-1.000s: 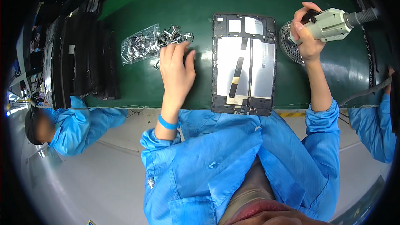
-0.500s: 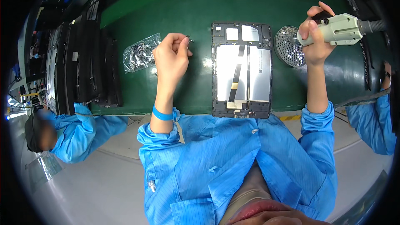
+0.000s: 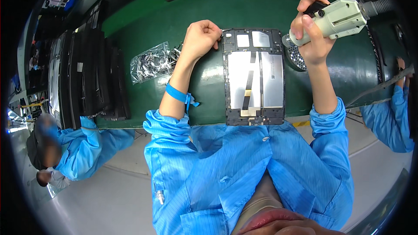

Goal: Assembling electronic tablet devices by driving screws into the frame using an electric screwdriver.

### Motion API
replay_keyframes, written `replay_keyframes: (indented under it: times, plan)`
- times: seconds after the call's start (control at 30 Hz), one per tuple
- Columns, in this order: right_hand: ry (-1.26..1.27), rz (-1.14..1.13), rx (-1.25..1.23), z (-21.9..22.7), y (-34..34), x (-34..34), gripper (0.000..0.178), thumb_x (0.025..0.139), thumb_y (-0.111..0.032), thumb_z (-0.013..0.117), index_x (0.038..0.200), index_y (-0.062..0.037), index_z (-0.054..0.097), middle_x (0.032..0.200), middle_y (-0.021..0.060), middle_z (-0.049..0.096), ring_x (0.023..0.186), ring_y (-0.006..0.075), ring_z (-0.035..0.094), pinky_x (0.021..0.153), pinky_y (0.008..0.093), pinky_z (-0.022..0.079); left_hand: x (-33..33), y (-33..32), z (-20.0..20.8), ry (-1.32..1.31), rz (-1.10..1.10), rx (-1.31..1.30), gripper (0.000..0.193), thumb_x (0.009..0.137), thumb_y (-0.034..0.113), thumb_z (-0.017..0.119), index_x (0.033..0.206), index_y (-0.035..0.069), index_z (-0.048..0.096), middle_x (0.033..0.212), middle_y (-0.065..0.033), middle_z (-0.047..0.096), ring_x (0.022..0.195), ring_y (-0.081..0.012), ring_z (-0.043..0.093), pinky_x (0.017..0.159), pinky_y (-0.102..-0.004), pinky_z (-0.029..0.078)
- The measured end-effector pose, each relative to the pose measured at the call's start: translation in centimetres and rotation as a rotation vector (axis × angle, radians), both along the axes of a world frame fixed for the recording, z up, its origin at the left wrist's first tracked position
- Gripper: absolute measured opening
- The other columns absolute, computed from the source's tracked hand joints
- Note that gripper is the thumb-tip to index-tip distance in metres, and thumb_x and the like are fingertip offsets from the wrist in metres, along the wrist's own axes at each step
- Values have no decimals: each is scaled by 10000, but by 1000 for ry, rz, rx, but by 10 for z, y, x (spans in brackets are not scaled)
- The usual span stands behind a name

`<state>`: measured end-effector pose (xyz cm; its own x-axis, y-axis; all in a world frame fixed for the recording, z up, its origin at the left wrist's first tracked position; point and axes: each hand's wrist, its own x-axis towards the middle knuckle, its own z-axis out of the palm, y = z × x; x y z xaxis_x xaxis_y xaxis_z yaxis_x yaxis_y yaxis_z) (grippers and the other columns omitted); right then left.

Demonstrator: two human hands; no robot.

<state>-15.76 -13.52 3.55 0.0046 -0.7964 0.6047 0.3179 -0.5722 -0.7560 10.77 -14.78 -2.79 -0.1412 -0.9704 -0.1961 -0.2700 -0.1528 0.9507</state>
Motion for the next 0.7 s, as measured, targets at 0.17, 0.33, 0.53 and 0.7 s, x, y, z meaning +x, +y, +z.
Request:
replay_keyframes:
  times: [0.17,0.33,0.53,0.7]
  plan:
    - [-57,35,-2,-4,-6,10,476,853,-4,526,1309,78,419,1052,162,539,529,97,478,498,251,425,-2,-1,-2,-29,-13,-147,57,799,-8,683,823,-46,648,706,-73,662,575,-114,627,537,-244,487]
    - [-123,111,14,-3,-12,40,475,848,-3,517,1309,57,420,1063,169,545,521,103,462,480,262,416,4,3,-11,171,-44,-46,35,807,-24,683,807,-37,650,717,-69,668,594,-114,633,551,-241,501]
    - [-201,242,291,6,10,82,539,814,29,569,1318,-20,384,952,146,575,503,122,498,448,242,428,3,34,-3,180,-91,148,52,841,-43,661,885,-29,638,834,-71,659,654,-106,625,596,-228,504]
    - [-134,280,317,0,10,102,547,787,114,541,1297,-32,409,916,140,584,510,123,498,447,233,428,5,32,-9,308,-69,119,64,826,-42,691,886,-35,670,727,-63,668,640,-109,648,591,-231,533]
